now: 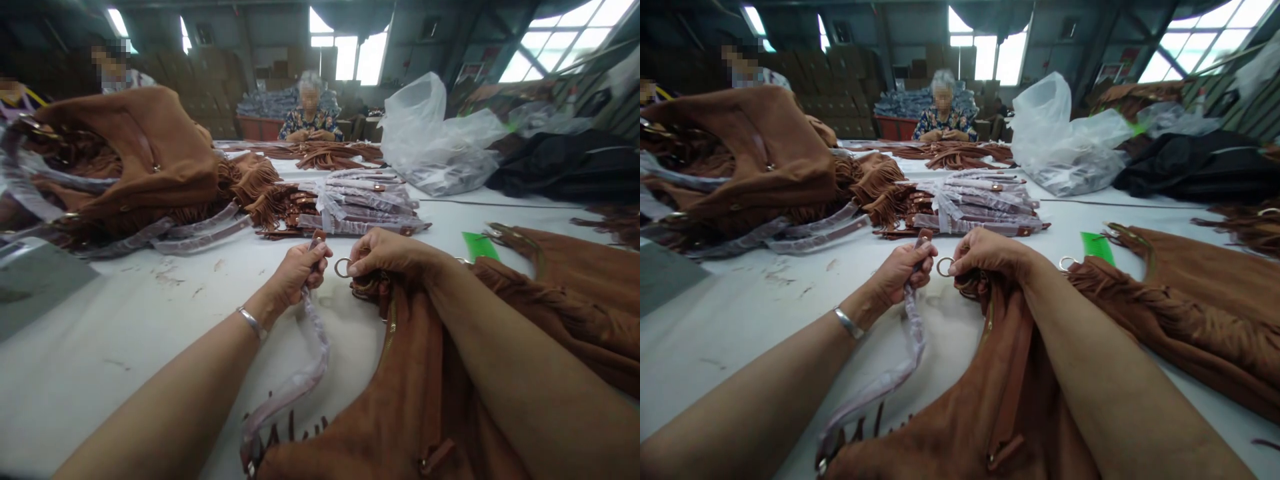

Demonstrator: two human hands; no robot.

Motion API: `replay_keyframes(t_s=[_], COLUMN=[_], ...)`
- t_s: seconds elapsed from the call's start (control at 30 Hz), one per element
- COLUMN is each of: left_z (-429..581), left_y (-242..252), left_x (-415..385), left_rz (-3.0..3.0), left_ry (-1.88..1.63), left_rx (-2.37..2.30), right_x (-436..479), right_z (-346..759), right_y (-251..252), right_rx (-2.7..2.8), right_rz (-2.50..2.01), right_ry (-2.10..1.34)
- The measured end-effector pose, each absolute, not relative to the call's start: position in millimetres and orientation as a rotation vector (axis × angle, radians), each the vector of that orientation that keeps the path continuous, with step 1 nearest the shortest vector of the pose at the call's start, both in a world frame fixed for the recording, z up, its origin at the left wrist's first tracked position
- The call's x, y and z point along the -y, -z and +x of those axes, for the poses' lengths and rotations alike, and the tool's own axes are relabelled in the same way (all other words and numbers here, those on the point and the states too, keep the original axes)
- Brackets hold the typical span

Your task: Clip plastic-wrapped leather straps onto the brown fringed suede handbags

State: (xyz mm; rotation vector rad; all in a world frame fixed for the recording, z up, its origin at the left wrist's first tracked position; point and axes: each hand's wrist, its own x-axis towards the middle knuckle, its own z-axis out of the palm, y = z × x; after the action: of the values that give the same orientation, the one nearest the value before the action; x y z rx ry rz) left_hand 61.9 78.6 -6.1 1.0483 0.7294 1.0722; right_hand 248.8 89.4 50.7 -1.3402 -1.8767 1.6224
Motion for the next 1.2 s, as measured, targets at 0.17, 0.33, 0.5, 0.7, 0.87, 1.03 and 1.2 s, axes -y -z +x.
replay_keyframes(t_s=[0.17,0.33,0.5,0.7,0.87,1.03,1.2], left_z=[56,65,67,74,86,79,68], left_y=[-1,1,3,7,11,-3,-36], left_x=[-77,-71,-68,-61,-54,-68,-87], left_rz=[1.146,1.231,1.186,1.116,0.976,1.070,1.296], left_ry=[-0.998,-0.883,-0.913,-1.019,-1.076,-0.855,-0.532], left_rx=[-0.798,-0.836,-0.811,-0.768,-0.706,-0.792,-0.932], right_x=[-88,-89,-89,-92,-94,-87,-84], right_z=[244,246,246,247,251,252,255], right_y=[-47,-42,-42,-44,-43,-48,-52], right_rx=[1.905,1.934,1.890,1.792,1.839,2.067,2.114], right_rz=[-1.314,-1.230,-1.245,-1.205,-1.179,-1.122,-1.104], right_ry=[-1.731,-1.753,-1.738,-1.620,-1.572,-1.538,-1.675])
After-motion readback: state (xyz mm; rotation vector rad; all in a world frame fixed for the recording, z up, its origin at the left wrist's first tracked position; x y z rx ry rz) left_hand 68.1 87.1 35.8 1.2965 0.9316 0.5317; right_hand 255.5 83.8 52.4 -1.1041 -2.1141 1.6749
